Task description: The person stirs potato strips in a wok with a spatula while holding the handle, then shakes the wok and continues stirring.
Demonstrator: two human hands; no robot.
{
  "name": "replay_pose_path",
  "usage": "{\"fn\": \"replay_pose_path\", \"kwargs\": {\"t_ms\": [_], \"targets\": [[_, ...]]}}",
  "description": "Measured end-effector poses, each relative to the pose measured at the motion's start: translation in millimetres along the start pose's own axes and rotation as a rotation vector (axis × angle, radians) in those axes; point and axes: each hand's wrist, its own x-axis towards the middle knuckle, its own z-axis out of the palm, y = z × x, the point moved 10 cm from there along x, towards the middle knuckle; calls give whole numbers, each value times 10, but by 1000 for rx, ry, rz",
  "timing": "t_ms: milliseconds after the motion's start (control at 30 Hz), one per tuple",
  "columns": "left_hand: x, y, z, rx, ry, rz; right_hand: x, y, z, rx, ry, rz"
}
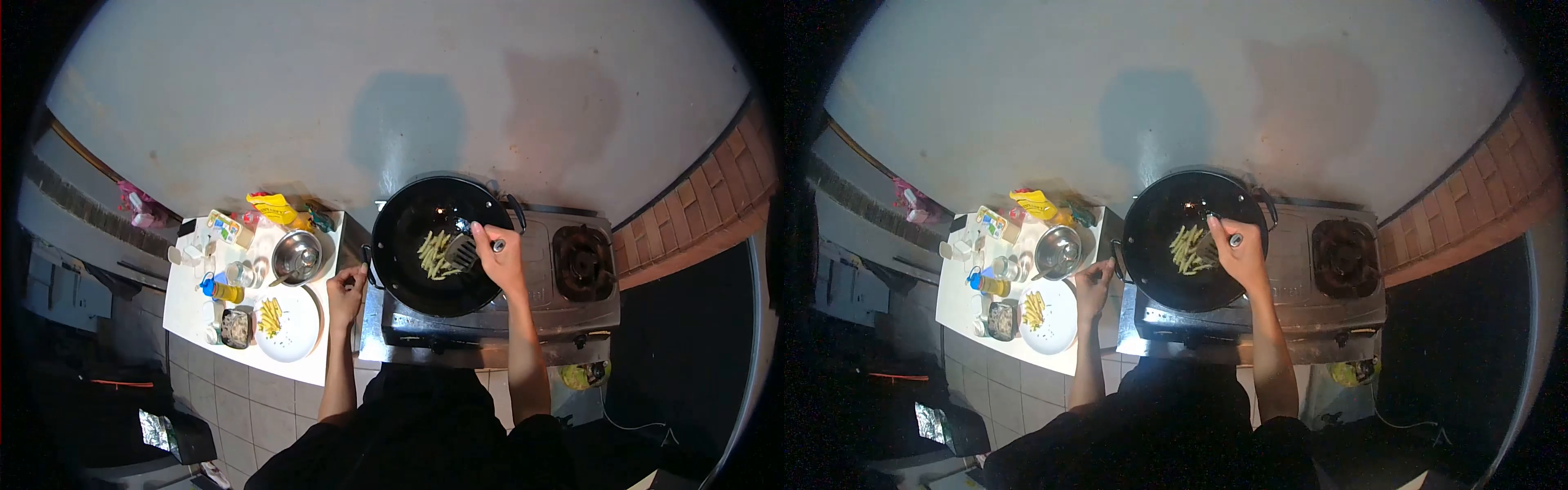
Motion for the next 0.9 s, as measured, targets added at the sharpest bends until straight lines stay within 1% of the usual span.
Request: {"fn": "replay_pose_path", "kwargs": {"t_ms": [67,167,233,267,333,367,400,467,533,600,633,700,767,833,900], "targets": [[-1,78,-11,71,39,20,22,24,-58,16,-10,14],[-9,109,-28,71,117,17,80,95,-107,37,-42,38],[-32,142,-19,110,117,7,57,226,-208,206,86,142],[-36,184,-19,140,102,16,38,237,-205,218,78,148],[-36,260,-19,165,149,2,48,347,-290,383,161,230],[-43,220,-28,143,157,-15,50,371,-300,444,161,262],[-62,170,-50,124,166,-34,62,390,-327,397,189,270],[-74,112,-53,59,188,-37,89,506,-326,407,227,289],[-108,206,-46,85,203,-31,100,550,-232,419,199,306],[-133,200,-36,35,213,-30,72,551,-144,437,193,333],[-129,211,-39,62,220,-50,76,565,-134,376,181,293],[-153,206,-52,92,226,-73,35,532,-114,384,153,271],[-147,212,-40,-1,239,-55,3,451,-129,385,137,249],[-115,150,-32,-23,212,-77,-9,358,-108,553,85,257],[-118,60,-16,-47,185,-108,-7,303,-150,578,68,258]]}}
